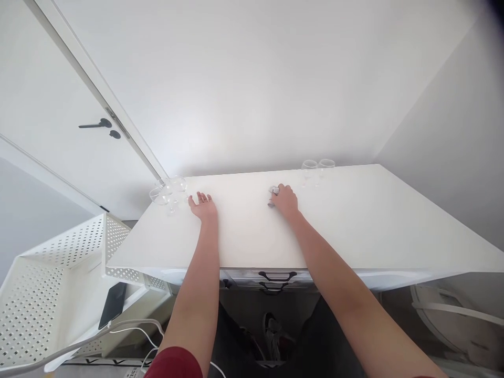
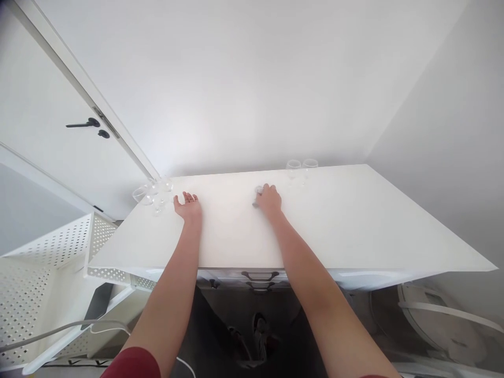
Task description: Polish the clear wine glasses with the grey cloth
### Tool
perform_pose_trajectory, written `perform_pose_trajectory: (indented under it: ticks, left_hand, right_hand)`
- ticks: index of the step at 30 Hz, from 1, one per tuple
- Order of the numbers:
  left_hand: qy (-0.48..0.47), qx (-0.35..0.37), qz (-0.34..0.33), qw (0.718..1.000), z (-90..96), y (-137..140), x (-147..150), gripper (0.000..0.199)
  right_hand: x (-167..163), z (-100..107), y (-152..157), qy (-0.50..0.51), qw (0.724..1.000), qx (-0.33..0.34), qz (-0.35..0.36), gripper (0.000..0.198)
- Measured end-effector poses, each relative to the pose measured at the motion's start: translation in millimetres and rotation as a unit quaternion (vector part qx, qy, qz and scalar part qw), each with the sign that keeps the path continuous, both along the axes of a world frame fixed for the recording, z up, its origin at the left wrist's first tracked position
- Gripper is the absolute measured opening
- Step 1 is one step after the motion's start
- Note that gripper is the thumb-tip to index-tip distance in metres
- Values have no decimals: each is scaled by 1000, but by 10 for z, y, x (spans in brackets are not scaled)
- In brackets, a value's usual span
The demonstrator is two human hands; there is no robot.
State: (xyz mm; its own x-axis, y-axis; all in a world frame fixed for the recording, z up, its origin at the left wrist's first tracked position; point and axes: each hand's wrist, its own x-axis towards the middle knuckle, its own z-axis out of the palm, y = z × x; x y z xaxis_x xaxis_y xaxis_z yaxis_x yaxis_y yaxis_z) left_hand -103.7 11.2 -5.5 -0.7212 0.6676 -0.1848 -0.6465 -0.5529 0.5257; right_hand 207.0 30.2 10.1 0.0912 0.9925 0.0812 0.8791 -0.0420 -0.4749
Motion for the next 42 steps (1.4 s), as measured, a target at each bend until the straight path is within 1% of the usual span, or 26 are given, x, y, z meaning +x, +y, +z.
perform_pose_trajectory:
  ticks: [2,4,6,9,13,16,19,21,22,23,24,25,27,29,31,33,34,36,38,40,42]
  left_hand:
    - [60,-9,2,998,-62,34,-101,30]
    - [88,-4,-10,996,-119,76,-187,33]
    - [97,2,-12,995,-157,118,-261,37]
    - [81,10,-4,997,-172,164,-353,39]
    - [83,8,4,996,-137,185,-424,44]
    - [94,8,-28,995,-80,171,-428,45]
    - [84,16,-48,995,-8,144,-397,43]
    - [79,18,-43,996,36,129,-362,39]
    - [78,16,-39,996,55,124,-342,36]
    - [80,12,-39,996,71,121,-320,33]
    - [82,9,-42,996,85,119,-296,31]
    - [85,6,-50,995,98,120,-271,29]
    - [93,8,-74,993,121,124,-216,28]
    - [102,13,-98,990,140,131,-151,29]
    - [120,18,-114,986,156,134,-61,29]
    - [157,29,-138,977,167,124,65,30]
    - [177,31,-157,971,172,111,142,32]
    - [233,34,-195,952,182,69,310,36]
    - [309,49,-235,920,197,15,470,38]
    - [368,54,-252,893,217,-32,591,38]
    - [406,57,-254,876,238,-59,658,38]
  right_hand:
    - [-2,-22,20,-1,1000,4,-1,24]
    - [-13,-43,43,-6,1000,7,-2,24]
    - [-26,-60,65,-13,1000,13,-4,25]
    - [-36,-74,91,-16,1000,20,-8,25]
    - [-33,-81,112,-10,1000,17,-6,24]
    - [-23,-94,123,-3,1000,20,-8,24]
    - [-12,-104,132,17,999,26,-12,21]
    - [-8,-102,138,71,996,41,-21,24]
    - [-9,-99,141,122,991,53,-28,30]
    - [-13,-94,143,189,979,67,-33,36]
    - [-20,-89,146,266,960,79,-38,42]
    - [-29,-84,149,343,935,85,-41,46]
    - [-56,-74,152,469,879,75,-43,48]
    - [-87,-62,152,559,827,46,-29,51]
    - [-113,-41,144,624,781,22,5,54]
    - [-129,-11,128,665,745,19,41,52]
    - [-131,7,118,675,735,21,58,50]
    - [-128,42,98,680,727,28,92,43]
    - [-117,66,86,678,723,29,125,36]
    - [-108,75,86,680,719,26,141,30]
    - [-105,73,90,686,711,22,155,24]
